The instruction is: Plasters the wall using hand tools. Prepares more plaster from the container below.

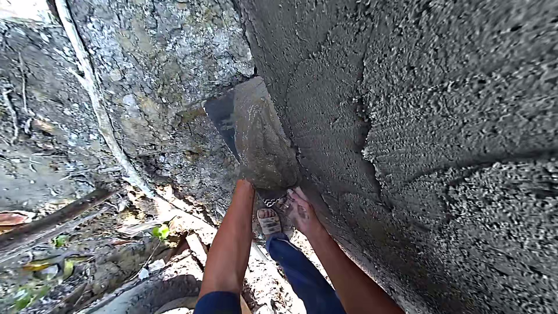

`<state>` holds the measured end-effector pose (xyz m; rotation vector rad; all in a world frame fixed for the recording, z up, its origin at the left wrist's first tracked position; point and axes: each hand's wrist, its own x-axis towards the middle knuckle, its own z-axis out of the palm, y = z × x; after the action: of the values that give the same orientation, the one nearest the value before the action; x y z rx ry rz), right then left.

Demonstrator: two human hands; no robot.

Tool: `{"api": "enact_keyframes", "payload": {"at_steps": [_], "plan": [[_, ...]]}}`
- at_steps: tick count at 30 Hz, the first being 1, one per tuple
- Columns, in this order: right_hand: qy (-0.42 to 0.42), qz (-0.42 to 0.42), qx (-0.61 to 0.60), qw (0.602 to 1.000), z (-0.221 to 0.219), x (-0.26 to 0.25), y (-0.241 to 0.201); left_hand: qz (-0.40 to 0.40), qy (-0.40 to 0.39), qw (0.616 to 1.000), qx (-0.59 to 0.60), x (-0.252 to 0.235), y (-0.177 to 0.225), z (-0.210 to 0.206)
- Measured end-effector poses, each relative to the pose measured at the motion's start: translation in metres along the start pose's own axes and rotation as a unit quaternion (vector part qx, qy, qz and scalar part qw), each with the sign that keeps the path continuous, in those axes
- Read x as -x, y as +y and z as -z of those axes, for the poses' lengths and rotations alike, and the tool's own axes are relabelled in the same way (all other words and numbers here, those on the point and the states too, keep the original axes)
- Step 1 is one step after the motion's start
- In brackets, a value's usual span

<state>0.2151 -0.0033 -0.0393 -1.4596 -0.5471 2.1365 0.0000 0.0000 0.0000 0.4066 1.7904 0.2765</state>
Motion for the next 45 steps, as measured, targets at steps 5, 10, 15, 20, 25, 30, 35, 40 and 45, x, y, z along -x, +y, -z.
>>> {"api": "enact_keyframes", "payload": {"at_steps": [5,10,15,20,25,30,35,40,45], "plan": [[0.011,0.002,0.004,1.000,-0.001,-0.005,-0.008,-0.098,0.033,0.984,-0.147,0.002,-0.011,-0.008],[0.018,0.006,-0.005,1.000,-0.001,0.002,-0.013,-0.169,0.104,0.939,0.281,0.021,0.014,-0.012],[0.020,-0.002,-0.063,0.998,-0.007,0.009,-0.017,-0.230,0.135,0.848,0.457,-0.028,0.007,-0.032],[0.012,-0.007,-0.098,0.995,-0.007,0.015,-0.024,-0.228,0.111,0.787,0.563,-0.020,0.032,-0.030],[0.029,0.005,-0.150,0.988,-0.021,0.031,-0.034,-0.200,0.096,0.752,0.621,-0.015,0.050,-0.027],[0.002,0.023,-0.199,0.980,-0.024,0.045,-0.038,-0.206,0.090,0.730,0.645,-0.008,0.061,-0.023],[-0.007,0.029,-0.227,0.973,-0.028,0.054,-0.045,-0.207,0.100,0.723,0.652,0.001,0.074,-0.020],[-0.006,0.036,-0.231,0.972,-0.030,0.064,-0.051,-0.194,0.119,0.748,0.623,0.016,0.080,-0.018],[-0.018,0.038,-0.233,0.971,-0.031,0.071,-0.056,-0.197,0.131,0.754,0.613,0.023,0.085,-0.020]]}}
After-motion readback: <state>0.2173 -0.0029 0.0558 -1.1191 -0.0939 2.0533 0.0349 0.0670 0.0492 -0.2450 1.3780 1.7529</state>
